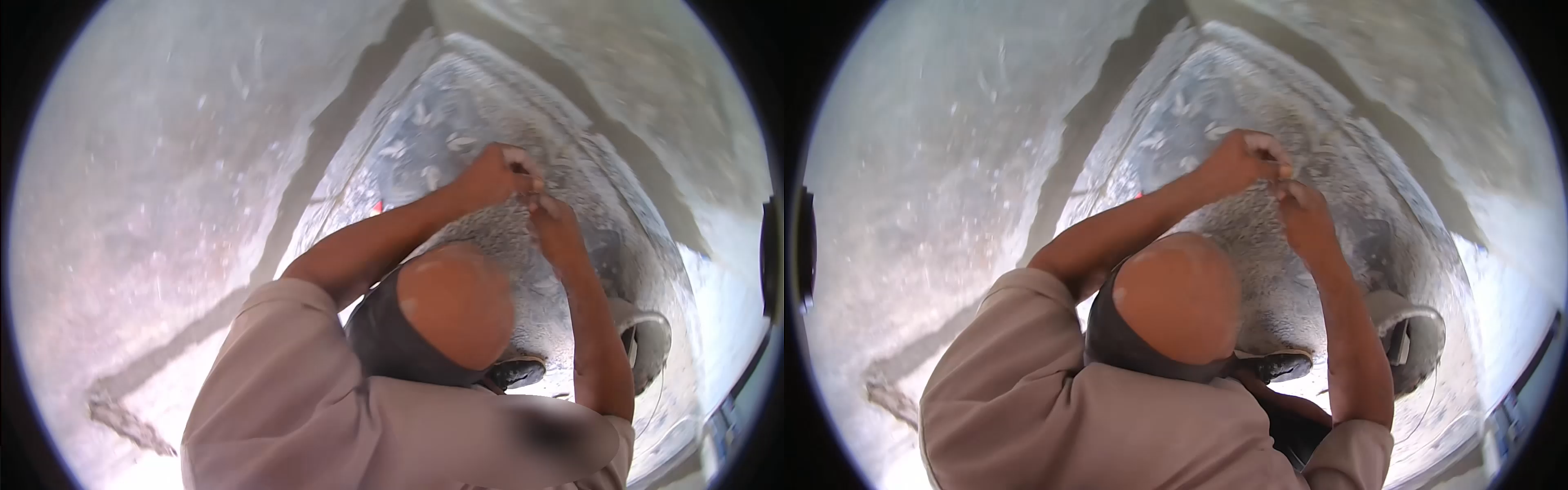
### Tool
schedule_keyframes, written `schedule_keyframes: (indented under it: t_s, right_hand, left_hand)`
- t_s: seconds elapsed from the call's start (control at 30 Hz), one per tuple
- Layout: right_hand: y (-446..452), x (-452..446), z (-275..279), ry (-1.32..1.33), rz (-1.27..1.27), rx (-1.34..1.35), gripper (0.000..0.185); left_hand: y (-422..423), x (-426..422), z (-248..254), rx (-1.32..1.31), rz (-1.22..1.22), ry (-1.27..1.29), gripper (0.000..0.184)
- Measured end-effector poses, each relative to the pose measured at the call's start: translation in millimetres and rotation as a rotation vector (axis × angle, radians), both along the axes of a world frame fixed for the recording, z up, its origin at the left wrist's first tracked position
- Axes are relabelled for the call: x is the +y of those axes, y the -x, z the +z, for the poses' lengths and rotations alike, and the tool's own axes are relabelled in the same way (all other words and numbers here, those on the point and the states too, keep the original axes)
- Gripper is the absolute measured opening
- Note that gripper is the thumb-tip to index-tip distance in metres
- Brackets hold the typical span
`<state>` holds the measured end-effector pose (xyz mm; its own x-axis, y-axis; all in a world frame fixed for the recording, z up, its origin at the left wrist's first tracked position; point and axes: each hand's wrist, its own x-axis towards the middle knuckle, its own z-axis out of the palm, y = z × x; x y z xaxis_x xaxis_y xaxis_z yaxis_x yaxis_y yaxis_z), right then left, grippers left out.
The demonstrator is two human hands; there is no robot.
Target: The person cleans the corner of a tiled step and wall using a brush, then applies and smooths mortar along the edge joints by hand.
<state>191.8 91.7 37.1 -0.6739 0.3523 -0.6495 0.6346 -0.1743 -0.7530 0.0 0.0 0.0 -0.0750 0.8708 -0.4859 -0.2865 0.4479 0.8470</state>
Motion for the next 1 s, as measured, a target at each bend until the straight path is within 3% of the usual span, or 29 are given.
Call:
schedule_keyframes:
  t_s: [0.07,0.1,0.13,0.2,0.27,0.3,0.37,0.43,0.57,0.67,0.7,0.77,0.93,1.0]
  right_hand:
    - [-56,7,5,-0.363,0.211,0.009,0.030]
    - [35,-15,-47,-0.551,0.246,-0.020,0.029]
    - [32,-36,-50,-0.601,0.304,-0.142,0.028]
    - [-26,-49,-65,-0.567,0.294,-0.189,0.029]
    - [-62,-45,-74,-0.501,0.278,-0.187,0.028]
    - [-76,-43,-80,-0.430,0.257,-0.183,0.027]
    - [-94,-35,-87,-0.479,0.230,-0.203,0.025]
    - [-100,-38,-92,-0.526,0.191,-0.220,0.024]
    - [-88,-37,-108,-0.597,0.049,-0.279,0.024]
    - [-60,-40,-107,-0.671,0.047,-0.188,0.026]
    - [-50,-46,-102,-0.726,0.035,-0.096,0.026]
    - [-30,-54,-98,-0.742,-0.019,-0.084,0.026]
    - [-18,-65,-91,-0.661,-0.110,-0.033,0.026]
    - [-22,-69,-97,-0.996,-0.063,0.126,0.022]
  left_hand:
    - [-61,-15,9,0.135,0.001,0.043,0.033]
    - [37,-56,-46,0.625,0.111,-0.078,0.040]
    - [43,-114,-72,1.008,0.189,-0.063,0.047]
    - [37,-201,-99,1.414,-0.008,0.276,0.066]
    - [40,-273,-109,1.373,-0.068,0.478,0.074]
    - [42,-301,-114,1.347,-0.042,0.412,0.075]
    - [30,-321,-108,1.344,-0.048,0.409,0.076]
    - [25,-331,-99,1.200,0.077,0.689,0.076]
    - [30,-347,-139,1.084,0.244,0.856,0.068]
    - [46,-309,-121,1.097,0.333,0.488,0.052]
    - [52,-287,-110,1.094,0.329,0.486,0.052]
    - [69,-246,-100,0.937,0.483,0.219,0.053]
    - [101,-163,-81,1.046,0.426,0.005,0.048]
    - [99,-142,-76,1.072,0.307,-0.095,0.046]
